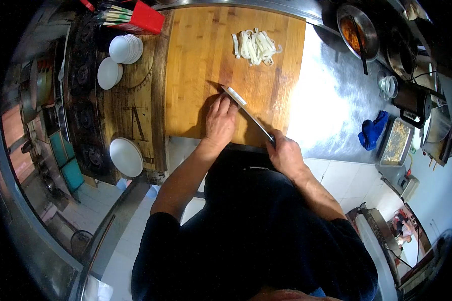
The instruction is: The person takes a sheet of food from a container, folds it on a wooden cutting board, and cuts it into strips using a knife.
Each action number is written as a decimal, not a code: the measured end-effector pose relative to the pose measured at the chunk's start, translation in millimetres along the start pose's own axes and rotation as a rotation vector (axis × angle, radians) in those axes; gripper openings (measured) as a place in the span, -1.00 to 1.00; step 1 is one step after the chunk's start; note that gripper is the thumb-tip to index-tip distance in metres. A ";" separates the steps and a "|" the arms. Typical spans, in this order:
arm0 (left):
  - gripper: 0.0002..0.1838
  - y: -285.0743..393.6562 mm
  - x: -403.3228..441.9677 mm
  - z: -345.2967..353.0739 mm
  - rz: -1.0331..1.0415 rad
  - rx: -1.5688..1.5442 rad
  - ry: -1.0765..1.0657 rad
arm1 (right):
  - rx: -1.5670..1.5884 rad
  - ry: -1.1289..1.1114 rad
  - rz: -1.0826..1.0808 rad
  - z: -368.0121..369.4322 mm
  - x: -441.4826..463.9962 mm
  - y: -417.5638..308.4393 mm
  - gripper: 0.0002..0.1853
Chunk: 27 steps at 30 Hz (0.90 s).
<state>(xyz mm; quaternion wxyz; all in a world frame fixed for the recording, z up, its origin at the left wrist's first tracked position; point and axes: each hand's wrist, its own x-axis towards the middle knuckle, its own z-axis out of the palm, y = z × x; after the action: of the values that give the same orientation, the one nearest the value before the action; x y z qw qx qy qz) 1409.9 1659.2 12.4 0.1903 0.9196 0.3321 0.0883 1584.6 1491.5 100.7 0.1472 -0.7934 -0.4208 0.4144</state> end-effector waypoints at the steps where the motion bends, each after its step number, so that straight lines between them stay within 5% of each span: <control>1: -0.63 0.0 0.1 0.8 -0.007 -0.001 0.001 | 0.006 0.008 -0.009 0.7 0.1 1.1 -0.68; 27: -0.64 -1.8 3.4 4.0 0.008 0.058 -0.003 | -0.098 -0.177 0.214 -12.0 24.9 -24.0 -0.64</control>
<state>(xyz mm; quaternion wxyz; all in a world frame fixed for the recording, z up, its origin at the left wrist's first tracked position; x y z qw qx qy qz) 1412.6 1661.5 8.2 0.1639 0.9262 0.3306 0.0780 1588.4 1527.0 108.7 0.0258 -0.8005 -0.3647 0.4749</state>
